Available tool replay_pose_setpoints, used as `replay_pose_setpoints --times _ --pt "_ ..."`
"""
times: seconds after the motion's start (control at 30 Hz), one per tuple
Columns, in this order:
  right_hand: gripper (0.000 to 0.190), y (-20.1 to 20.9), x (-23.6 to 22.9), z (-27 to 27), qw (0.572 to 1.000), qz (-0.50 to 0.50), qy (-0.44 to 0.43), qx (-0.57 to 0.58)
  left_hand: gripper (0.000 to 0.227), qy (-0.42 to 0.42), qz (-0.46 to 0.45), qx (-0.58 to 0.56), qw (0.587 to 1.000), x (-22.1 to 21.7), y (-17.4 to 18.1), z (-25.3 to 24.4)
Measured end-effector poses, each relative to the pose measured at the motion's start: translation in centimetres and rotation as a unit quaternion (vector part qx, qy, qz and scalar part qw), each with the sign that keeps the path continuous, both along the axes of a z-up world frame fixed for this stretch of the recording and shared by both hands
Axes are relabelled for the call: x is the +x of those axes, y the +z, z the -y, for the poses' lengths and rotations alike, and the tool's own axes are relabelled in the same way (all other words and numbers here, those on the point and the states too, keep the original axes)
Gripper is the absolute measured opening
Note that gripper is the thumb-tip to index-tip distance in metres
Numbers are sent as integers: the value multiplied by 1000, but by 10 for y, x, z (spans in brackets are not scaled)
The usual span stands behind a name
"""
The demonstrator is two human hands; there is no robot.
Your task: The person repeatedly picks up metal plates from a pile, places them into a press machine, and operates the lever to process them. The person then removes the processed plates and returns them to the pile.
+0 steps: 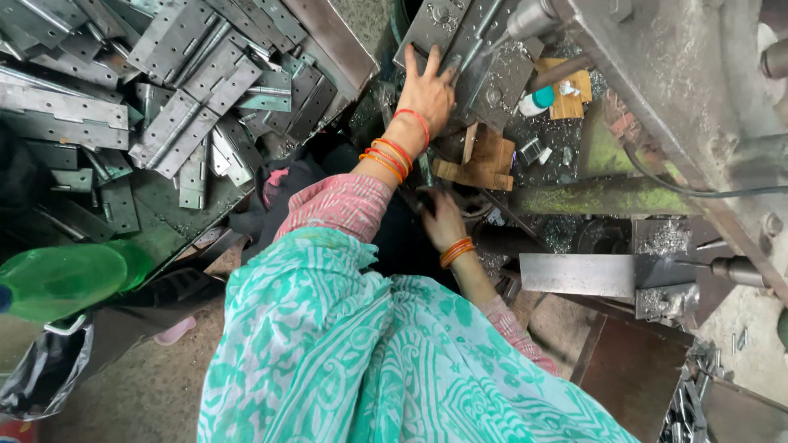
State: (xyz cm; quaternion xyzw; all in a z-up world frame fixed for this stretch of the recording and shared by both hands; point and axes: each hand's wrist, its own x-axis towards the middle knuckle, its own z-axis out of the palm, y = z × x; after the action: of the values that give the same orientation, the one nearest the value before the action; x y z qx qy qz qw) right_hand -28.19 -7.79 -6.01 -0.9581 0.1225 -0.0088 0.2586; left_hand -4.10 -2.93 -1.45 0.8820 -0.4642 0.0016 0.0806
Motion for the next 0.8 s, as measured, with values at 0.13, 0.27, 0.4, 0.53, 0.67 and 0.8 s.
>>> replay_pose_setpoints --times 0.13,0.27,0.4,0.53,0.67,0.8 --pt "38 31 9 23 1000 -13 13 -10 44 33 34 -45 998 1 -13 16" --pt "35 17 10 8 995 -79 -34 -45 47 53 36 -58 996 13 -17 34" --pt "34 -29 -14 -19 998 -1 -63 -19 45 54 36 -94 993 14 -21 35" --pt "33 -49 -23 -19 997 -31 -63 -17 35 28 60 -50 997 6 -19 22" --pt "37 -24 -4 -3 998 -56 -26 -16 36 37 55 -61 996 9 -13 21" --pt "32 20 15 26 999 -22 45 16 35 45 42 -86 994 14 -25 42"
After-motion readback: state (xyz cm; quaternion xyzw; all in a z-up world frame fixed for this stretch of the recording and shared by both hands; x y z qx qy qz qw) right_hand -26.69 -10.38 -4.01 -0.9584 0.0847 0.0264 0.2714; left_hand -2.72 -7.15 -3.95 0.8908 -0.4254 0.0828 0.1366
